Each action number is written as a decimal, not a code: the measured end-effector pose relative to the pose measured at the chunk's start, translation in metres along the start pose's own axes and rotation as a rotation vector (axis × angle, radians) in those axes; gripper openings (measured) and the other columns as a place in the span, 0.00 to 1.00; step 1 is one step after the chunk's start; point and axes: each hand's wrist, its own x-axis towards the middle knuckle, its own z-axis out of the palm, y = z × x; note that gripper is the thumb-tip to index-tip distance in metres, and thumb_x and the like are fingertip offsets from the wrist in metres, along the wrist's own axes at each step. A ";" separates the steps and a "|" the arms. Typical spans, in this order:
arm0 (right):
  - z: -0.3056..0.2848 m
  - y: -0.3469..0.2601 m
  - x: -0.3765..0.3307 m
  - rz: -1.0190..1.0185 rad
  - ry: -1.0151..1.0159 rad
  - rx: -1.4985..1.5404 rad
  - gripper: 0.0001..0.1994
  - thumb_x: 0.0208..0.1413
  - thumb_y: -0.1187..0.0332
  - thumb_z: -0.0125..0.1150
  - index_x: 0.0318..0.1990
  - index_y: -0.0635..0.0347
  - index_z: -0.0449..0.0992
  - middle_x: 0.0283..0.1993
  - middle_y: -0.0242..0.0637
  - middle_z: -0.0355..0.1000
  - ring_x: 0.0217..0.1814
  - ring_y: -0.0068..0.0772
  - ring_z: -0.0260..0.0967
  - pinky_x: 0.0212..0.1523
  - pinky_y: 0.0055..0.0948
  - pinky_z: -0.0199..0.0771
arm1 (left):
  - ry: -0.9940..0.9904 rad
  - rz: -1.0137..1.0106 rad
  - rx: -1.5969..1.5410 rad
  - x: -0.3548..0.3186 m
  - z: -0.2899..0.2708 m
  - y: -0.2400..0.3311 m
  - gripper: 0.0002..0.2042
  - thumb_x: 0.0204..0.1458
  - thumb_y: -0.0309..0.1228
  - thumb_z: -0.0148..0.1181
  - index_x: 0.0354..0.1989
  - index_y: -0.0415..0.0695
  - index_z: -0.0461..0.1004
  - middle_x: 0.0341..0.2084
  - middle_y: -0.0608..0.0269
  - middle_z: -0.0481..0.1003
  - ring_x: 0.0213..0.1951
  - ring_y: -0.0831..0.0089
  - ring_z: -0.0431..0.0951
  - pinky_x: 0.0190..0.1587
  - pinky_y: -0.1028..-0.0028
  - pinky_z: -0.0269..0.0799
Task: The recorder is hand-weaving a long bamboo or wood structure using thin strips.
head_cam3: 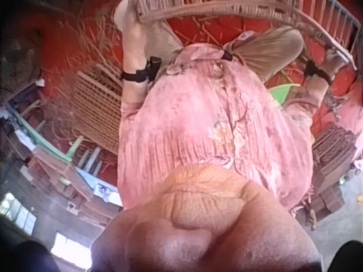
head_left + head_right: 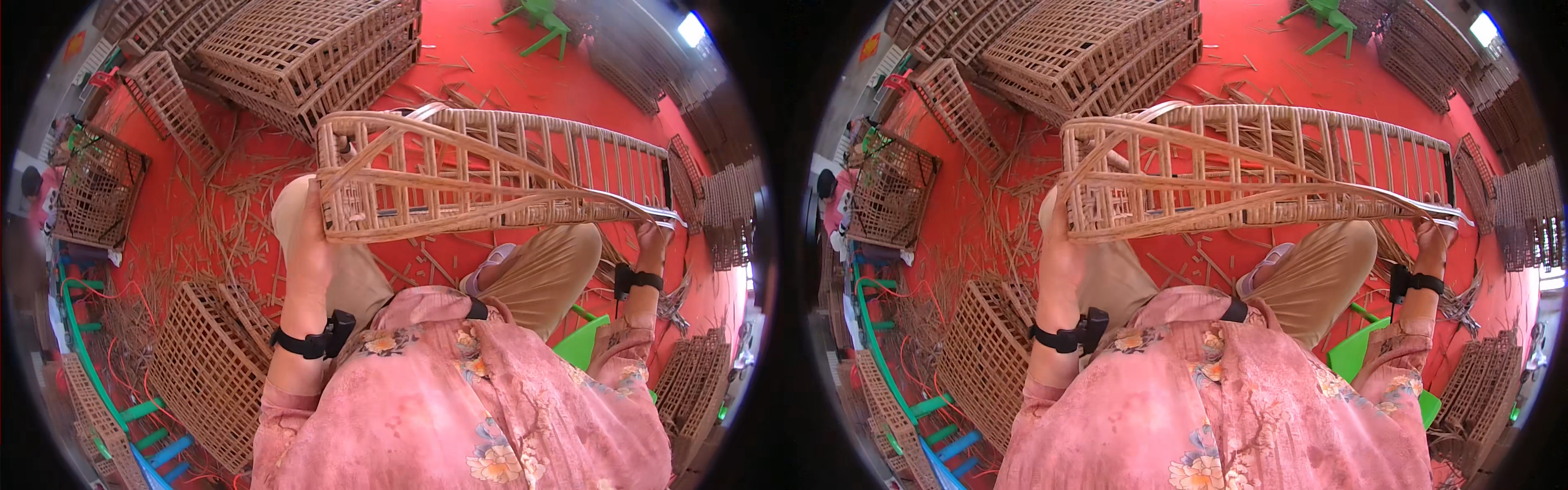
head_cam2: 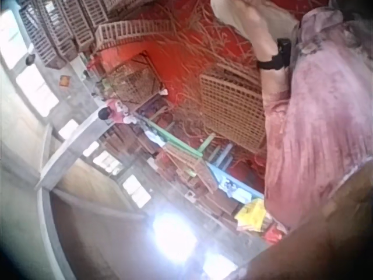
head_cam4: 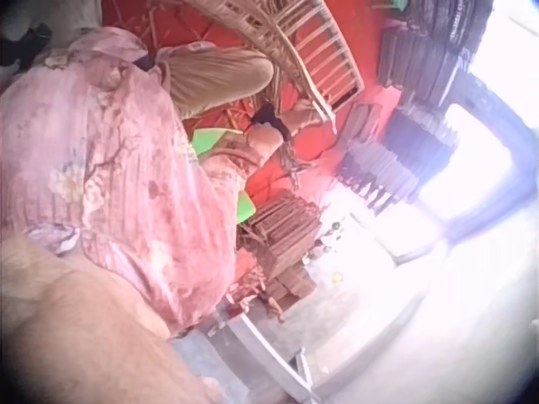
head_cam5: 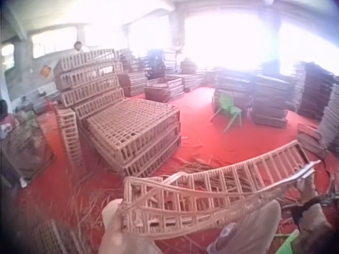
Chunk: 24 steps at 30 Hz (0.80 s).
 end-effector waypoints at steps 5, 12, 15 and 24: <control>-0.013 -0.001 -0.005 0.066 -0.220 -0.028 0.20 0.69 0.46 0.45 0.47 0.53 0.72 0.53 0.43 0.74 0.52 0.48 0.76 0.44 0.52 0.85 | 0.195 0.385 0.544 0.013 -0.001 0.050 0.14 0.67 0.39 0.54 0.51 0.42 0.78 0.48 0.67 0.76 0.50 0.77 0.74 0.54 0.73 0.68; -0.032 0.007 -0.013 0.119 -0.113 -0.028 0.16 0.70 0.53 0.48 0.54 0.54 0.67 0.48 0.41 0.74 0.49 0.47 0.75 0.49 0.50 0.83 | -0.206 0.533 0.652 0.015 0.021 0.081 0.11 0.64 0.34 0.60 0.37 0.38 0.82 0.32 0.66 0.73 0.38 0.77 0.72 0.44 0.77 0.67; -0.033 0.026 -0.043 -0.097 0.010 -0.143 0.25 0.68 0.55 0.54 0.65 0.56 0.59 0.51 0.42 0.73 0.47 0.49 0.75 0.54 0.51 0.81 | -0.282 0.518 0.722 0.016 0.026 0.090 0.10 0.61 0.33 0.62 0.37 0.38 0.82 0.32 0.65 0.73 0.38 0.75 0.73 0.43 0.75 0.68; 0.029 0.033 -0.193 0.212 -0.232 -1.276 0.14 0.59 0.59 0.59 0.46 0.55 0.80 0.36 0.27 0.77 0.35 0.22 0.73 0.34 0.25 0.72 | -0.603 0.542 0.737 0.016 0.065 0.098 0.09 0.51 0.26 0.69 0.38 0.37 0.80 0.33 0.64 0.74 0.39 0.75 0.74 0.40 0.75 0.69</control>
